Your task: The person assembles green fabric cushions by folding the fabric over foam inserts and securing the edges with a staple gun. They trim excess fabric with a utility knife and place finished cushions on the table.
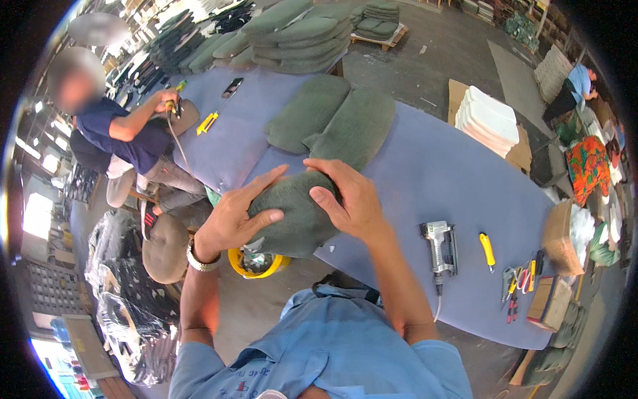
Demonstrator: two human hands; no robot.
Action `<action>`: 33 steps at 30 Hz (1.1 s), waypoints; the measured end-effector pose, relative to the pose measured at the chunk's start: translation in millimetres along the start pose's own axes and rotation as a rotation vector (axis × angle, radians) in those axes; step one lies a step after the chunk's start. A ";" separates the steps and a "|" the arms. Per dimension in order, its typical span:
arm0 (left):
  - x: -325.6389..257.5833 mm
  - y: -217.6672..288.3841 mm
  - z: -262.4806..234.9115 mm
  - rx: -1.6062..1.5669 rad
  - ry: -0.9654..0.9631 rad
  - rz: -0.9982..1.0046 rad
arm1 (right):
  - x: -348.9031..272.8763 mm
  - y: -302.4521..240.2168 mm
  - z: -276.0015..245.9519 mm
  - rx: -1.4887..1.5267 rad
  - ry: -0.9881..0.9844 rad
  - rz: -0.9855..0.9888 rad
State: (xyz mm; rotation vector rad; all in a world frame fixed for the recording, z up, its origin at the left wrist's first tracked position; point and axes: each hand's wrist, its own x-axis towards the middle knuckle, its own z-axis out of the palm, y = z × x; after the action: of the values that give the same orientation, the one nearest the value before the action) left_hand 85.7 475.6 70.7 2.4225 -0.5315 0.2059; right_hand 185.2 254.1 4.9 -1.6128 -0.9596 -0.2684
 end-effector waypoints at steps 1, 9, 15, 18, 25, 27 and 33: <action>4.8 -3.3 -1.1 0.056 0.023 0.010 | 8.0 5.2 -2.2 -0.020 -0.016 -0.059; 14.0 -12.4 6.9 0.312 0.267 -0.010 | 38.9 13.2 20.7 -0.176 -0.071 -0.117; 14.6 -9.1 2.1 0.243 0.291 -0.106 | 36.1 13.6 43.5 -0.283 0.024 -0.086; 13.2 -12.4 2.9 0.166 0.301 -0.133 | 40.9 0.0 41.8 -0.294 -0.057 0.024; -6.9 -18.3 0.0 0.203 0.301 -0.390 | 81.0 -7.6 49.5 -0.122 -0.338 0.302; -6.9 -13.4 6.5 0.138 0.440 -0.281 | 93.0 3.2 56.2 -0.087 -0.390 0.362; -8.6 -15.8 2.5 0.194 0.369 -0.200 | 86.2 29.2 67.1 0.068 -0.255 0.468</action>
State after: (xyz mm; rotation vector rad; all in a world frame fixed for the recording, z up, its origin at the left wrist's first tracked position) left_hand 84.6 488.1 57.5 2.5195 -0.1062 0.6279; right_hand 238.9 352.5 19.5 -1.7815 -0.7406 0.2946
